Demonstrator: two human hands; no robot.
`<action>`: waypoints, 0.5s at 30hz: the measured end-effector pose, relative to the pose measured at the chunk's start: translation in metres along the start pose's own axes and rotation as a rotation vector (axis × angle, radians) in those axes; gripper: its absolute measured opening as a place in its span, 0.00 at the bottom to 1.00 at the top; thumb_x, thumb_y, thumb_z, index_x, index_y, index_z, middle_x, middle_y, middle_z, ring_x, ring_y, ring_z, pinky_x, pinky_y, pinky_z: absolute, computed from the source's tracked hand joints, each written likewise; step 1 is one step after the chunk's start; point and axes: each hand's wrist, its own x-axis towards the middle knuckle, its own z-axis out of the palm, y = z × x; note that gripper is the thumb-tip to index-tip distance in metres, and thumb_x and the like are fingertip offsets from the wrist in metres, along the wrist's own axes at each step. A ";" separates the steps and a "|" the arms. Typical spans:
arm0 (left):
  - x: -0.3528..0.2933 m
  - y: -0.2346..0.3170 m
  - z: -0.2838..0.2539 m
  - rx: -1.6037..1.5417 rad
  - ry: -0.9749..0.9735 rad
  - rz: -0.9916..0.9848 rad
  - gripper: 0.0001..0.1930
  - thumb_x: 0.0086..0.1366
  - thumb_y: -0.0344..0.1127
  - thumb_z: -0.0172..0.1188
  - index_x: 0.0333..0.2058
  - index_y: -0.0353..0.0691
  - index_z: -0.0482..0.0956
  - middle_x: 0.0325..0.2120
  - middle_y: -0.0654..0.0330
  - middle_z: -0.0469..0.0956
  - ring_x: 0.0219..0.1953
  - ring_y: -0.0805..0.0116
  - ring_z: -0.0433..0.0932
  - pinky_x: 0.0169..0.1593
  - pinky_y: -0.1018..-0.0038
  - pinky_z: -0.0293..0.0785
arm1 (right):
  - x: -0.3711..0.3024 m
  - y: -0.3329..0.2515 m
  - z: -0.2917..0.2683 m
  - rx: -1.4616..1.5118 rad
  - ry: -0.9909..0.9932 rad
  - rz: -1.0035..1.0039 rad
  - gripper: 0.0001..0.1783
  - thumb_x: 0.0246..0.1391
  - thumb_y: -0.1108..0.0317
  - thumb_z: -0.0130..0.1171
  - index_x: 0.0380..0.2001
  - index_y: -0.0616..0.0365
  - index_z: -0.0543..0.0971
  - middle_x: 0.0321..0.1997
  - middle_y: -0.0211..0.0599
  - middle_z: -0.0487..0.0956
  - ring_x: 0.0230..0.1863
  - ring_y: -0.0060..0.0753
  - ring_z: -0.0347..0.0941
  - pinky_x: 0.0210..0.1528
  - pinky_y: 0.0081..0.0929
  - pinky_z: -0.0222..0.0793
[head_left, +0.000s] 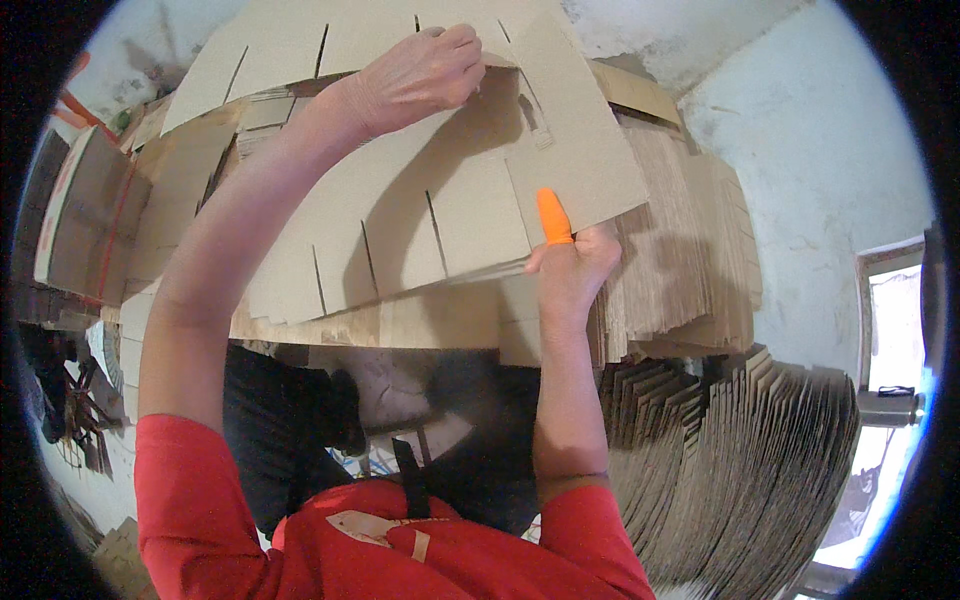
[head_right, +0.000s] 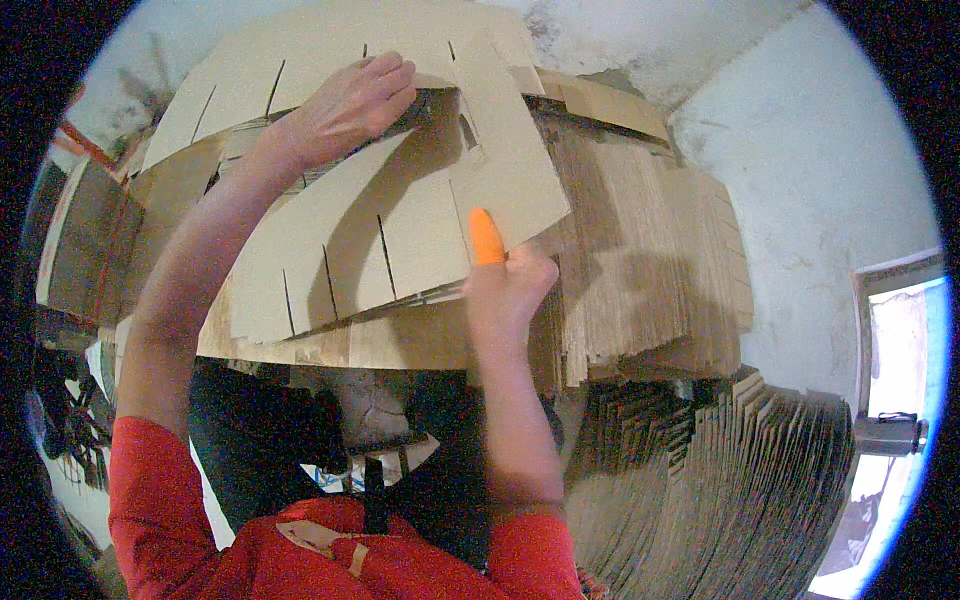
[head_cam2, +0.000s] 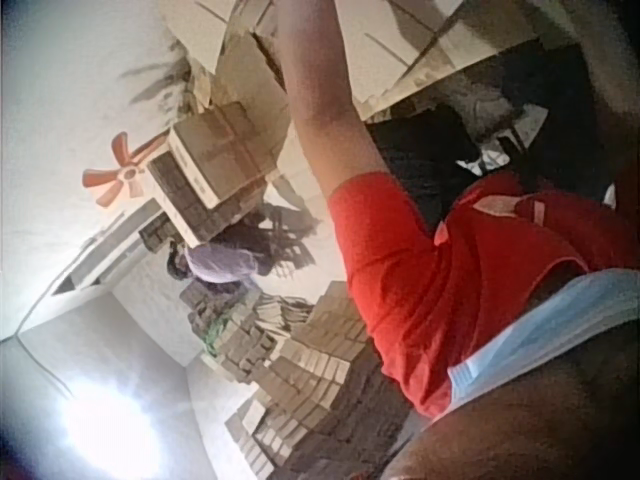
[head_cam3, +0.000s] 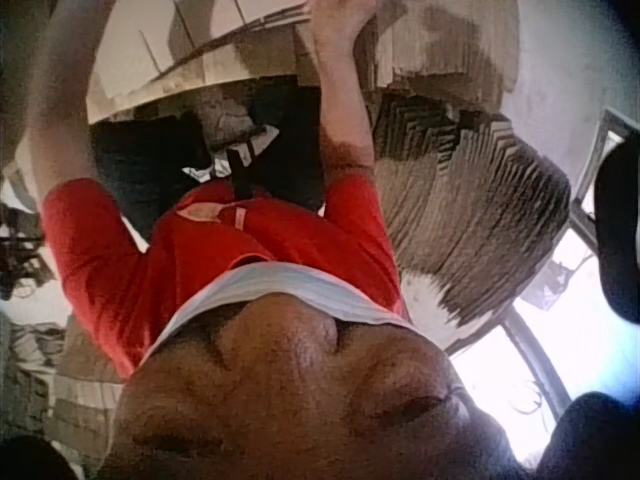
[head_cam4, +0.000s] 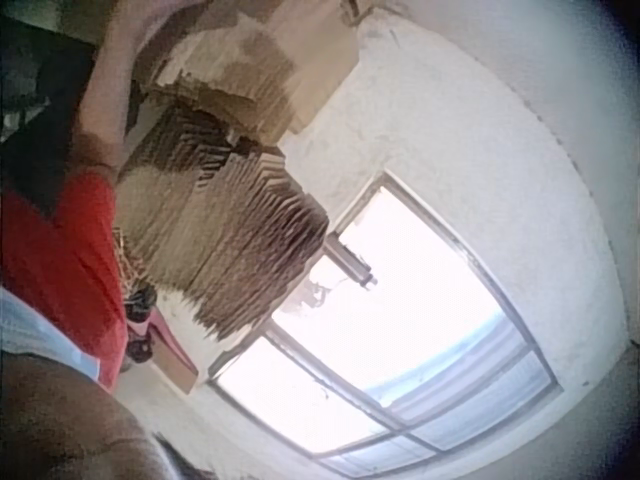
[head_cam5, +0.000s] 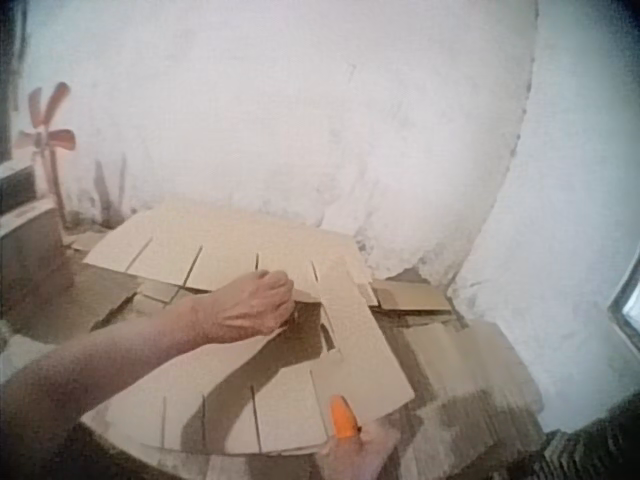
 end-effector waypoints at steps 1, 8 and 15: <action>-0.003 0.000 -0.002 0.006 0.021 0.025 0.05 0.52 0.30 0.59 0.26 0.36 0.75 0.30 0.60 0.71 0.40 0.66 0.71 0.42 0.75 0.76 | 0.000 0.000 0.001 0.021 0.008 -0.014 0.13 0.55 0.66 0.65 0.22 0.66 0.81 0.13 0.24 0.70 0.14 0.16 0.63 0.15 0.23 0.56; -0.014 0.026 -0.025 -0.117 0.103 0.108 0.07 0.46 0.32 0.58 0.24 0.36 0.72 0.28 0.59 0.69 0.37 0.65 0.71 0.38 0.74 0.75 | -0.003 0.001 -0.001 -0.119 -0.097 -0.041 0.13 0.54 0.67 0.64 0.22 0.67 0.80 0.12 0.31 0.72 0.13 0.21 0.64 0.17 0.28 0.58; -0.029 0.040 -0.074 -0.212 0.194 -0.002 0.07 0.45 0.32 0.57 0.23 0.36 0.71 0.26 0.58 0.69 0.35 0.64 0.70 0.35 0.73 0.74 | -0.016 0.003 0.008 -0.363 0.004 -0.264 0.06 0.46 0.85 0.54 0.25 0.63 0.72 0.17 0.39 0.75 0.15 0.26 0.72 0.18 0.24 0.65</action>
